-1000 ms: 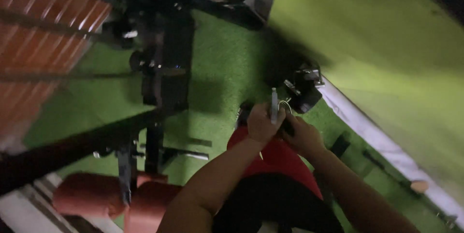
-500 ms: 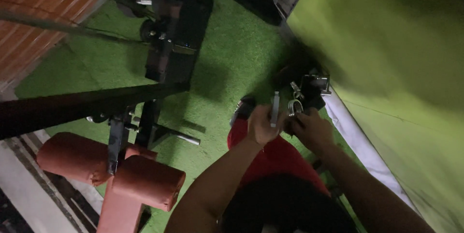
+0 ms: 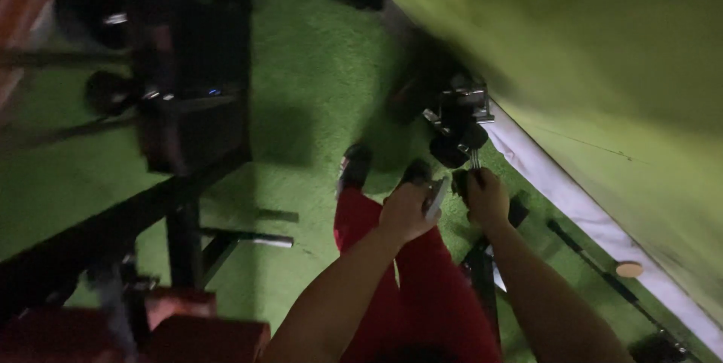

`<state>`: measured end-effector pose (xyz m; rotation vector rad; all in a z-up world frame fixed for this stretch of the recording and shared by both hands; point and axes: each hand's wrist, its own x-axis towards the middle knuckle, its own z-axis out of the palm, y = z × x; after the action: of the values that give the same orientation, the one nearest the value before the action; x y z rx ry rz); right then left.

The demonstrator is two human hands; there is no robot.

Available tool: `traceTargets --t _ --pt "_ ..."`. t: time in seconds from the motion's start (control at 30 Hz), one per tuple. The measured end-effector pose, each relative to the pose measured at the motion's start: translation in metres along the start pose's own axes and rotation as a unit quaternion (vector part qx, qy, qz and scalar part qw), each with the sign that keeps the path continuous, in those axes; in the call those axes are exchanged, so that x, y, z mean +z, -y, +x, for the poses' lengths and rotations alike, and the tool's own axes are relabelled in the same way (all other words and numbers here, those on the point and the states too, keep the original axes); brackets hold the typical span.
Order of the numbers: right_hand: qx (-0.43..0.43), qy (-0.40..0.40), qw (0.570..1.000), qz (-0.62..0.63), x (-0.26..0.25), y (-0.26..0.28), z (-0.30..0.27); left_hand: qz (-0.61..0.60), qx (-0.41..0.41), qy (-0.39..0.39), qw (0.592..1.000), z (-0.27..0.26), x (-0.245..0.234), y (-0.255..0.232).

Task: Cleaning gym machines, benches, and weights using a spray bottle and cloth.

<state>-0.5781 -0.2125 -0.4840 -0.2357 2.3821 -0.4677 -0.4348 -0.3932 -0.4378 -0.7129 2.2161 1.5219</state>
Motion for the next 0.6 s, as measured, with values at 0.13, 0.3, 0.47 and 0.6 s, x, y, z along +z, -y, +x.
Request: traceTargets --t 0.13,0.3,0.47,0.6 --pt "0.025 -0.014 0.999 -0.036 0.028 -0.035 0.063 0.023 -0.065 0.135 0.988 0.043 -0.006 0.001" --pt "-0.041 -0.019 0.989 -0.139 0.056 -0.081 0.141 0.100 -0.035 0.120 0.987 0.101 0.022 0.043" --pt "-0.016 0.026 0.959 -0.281 0.079 -0.114 0.200 0.060 -0.012 0.093 0.994 0.143 0.051 0.091" --pt "-0.036 -0.042 0.965 -0.256 0.104 -0.149 0.231 -0.002 0.050 0.024 0.998 0.168 0.083 0.127"
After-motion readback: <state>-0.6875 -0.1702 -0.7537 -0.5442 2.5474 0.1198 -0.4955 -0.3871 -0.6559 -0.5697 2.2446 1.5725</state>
